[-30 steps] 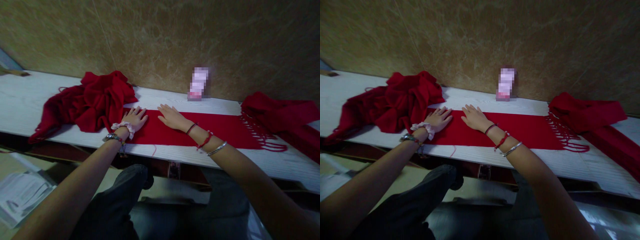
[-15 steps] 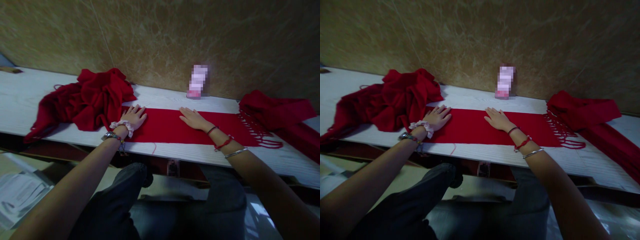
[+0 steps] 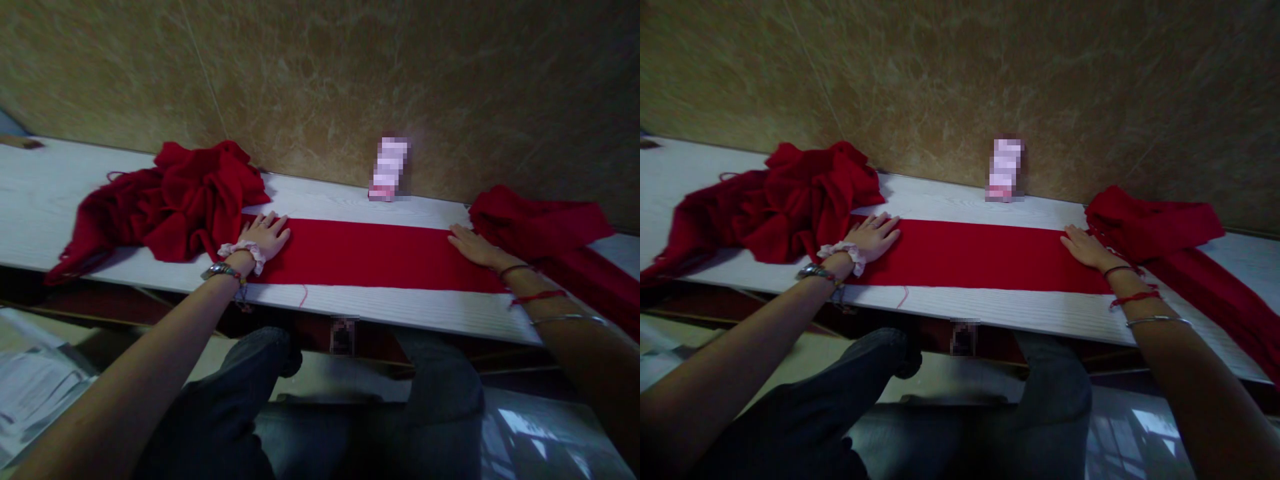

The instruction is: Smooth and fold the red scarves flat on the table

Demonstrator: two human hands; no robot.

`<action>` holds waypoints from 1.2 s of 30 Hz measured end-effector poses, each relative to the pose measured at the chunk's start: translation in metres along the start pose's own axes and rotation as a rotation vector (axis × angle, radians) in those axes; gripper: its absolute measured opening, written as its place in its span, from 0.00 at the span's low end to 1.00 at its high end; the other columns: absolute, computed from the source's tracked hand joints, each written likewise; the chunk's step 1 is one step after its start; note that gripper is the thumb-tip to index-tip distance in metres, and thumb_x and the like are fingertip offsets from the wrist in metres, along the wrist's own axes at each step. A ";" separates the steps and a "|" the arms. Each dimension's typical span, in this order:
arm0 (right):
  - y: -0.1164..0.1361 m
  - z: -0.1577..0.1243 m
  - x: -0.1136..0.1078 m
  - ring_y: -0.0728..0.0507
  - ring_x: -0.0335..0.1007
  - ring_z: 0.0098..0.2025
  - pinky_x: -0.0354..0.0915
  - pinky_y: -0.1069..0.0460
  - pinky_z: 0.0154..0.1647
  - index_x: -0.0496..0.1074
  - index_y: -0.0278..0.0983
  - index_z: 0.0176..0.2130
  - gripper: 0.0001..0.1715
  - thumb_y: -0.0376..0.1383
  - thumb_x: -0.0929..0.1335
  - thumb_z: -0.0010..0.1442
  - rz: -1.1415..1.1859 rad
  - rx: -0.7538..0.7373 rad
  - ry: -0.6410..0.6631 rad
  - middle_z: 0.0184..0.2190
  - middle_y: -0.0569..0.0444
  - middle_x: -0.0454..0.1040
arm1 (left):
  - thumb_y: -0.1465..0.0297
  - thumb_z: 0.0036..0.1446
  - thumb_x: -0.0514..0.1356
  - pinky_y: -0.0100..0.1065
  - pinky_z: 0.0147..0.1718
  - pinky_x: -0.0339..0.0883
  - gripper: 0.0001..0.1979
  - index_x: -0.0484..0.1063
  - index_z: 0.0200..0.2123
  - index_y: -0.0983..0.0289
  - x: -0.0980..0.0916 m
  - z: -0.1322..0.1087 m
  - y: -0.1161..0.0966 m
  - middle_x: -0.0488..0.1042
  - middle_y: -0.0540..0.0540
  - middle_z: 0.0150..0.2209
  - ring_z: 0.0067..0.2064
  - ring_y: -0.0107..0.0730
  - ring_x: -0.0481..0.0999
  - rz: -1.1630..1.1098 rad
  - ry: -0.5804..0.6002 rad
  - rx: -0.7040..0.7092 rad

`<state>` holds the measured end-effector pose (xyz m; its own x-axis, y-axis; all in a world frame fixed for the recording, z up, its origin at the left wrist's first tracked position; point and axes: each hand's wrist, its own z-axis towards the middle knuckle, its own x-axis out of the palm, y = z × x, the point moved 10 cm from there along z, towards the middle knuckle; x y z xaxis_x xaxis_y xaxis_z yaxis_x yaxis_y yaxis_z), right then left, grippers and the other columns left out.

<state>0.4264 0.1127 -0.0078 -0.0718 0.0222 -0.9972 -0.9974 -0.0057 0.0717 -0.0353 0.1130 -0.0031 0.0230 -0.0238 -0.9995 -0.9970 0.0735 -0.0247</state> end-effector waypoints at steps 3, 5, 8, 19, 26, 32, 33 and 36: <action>0.019 0.005 -0.008 0.31 0.46 0.62 0.46 0.37 0.59 0.56 0.21 0.58 0.36 0.45 0.53 0.62 -0.002 -0.055 -0.028 0.59 0.28 0.53 | 0.60 0.62 0.36 0.51 0.57 0.45 0.27 0.49 0.62 0.59 -0.001 0.000 0.000 0.45 0.55 0.64 0.64 0.47 0.45 0.015 -0.011 0.001; 0.056 0.009 -0.016 0.33 0.41 0.64 0.45 0.39 0.61 0.52 0.18 0.59 0.38 0.45 0.53 0.62 0.011 -0.144 -0.060 0.61 0.29 0.48 | 0.60 0.62 0.36 0.51 0.57 0.45 0.27 0.49 0.62 0.59 -0.001 0.000 0.000 0.46 0.55 0.64 0.64 0.47 0.45 0.018 -0.015 0.003; 0.143 0.008 -0.026 0.42 0.39 0.65 0.43 0.47 0.63 0.49 0.28 0.62 0.36 0.47 0.53 0.62 0.046 -0.341 -0.081 0.64 0.43 0.46 | 0.60 0.62 0.36 0.51 0.57 0.45 0.27 0.49 0.62 0.59 0.000 0.000 0.000 0.46 0.54 0.64 0.64 0.47 0.45 0.021 -0.015 0.004; 0.325 -0.031 0.011 0.41 0.40 0.65 0.42 0.39 0.62 0.50 0.35 0.62 0.34 0.48 0.54 0.62 0.104 -0.740 0.067 0.64 0.48 0.47 | 0.60 0.62 0.36 0.51 0.56 0.48 0.27 0.48 0.62 0.59 -0.001 0.001 0.001 0.47 0.54 0.64 0.63 0.46 0.46 0.024 -0.023 0.009; 0.199 -0.015 0.010 0.41 0.40 0.65 0.42 0.39 0.62 0.49 0.38 0.62 0.33 0.48 0.52 0.62 0.054 -0.513 0.041 0.64 0.49 0.47 | 0.58 0.61 0.35 0.51 0.57 0.46 0.27 0.48 0.62 0.57 0.001 0.003 0.004 0.46 0.53 0.64 0.64 0.46 0.45 0.012 -0.024 0.008; 0.041 0.001 0.010 0.40 0.42 0.64 0.46 0.39 0.61 0.51 0.33 0.61 0.34 0.47 0.50 0.62 -0.026 -0.182 -0.001 0.63 0.44 0.49 | 0.59 0.62 0.36 0.51 0.57 0.45 0.27 0.49 0.62 0.59 0.002 0.005 0.004 0.46 0.55 0.64 0.64 0.47 0.45 0.015 -0.015 0.005; 0.020 0.001 0.009 0.40 0.44 0.64 0.46 0.41 0.62 0.52 0.32 0.61 0.35 0.47 0.50 0.62 -0.042 -0.138 -0.003 0.62 0.43 0.51 | 0.59 0.62 0.36 0.51 0.57 0.45 0.27 0.49 0.62 0.58 0.003 0.007 0.004 0.46 0.55 0.64 0.64 0.47 0.45 0.019 -0.012 0.011; -0.015 -0.002 0.005 0.42 0.45 0.63 0.46 0.46 0.63 0.55 0.27 0.60 0.35 0.45 0.50 0.61 -0.087 -0.076 0.000 0.61 0.41 0.54 | 0.57 0.62 0.35 0.48 0.56 0.47 0.28 0.51 0.61 0.58 0.003 0.012 0.010 0.49 0.54 0.63 0.63 0.45 0.48 0.040 -0.047 0.045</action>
<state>0.4406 0.1114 -0.0139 0.0154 0.0260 -0.9995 -0.9967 -0.0795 -0.0174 -0.0440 0.1255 -0.0065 -0.0127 0.0267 -0.9996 -0.9928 0.1187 0.0158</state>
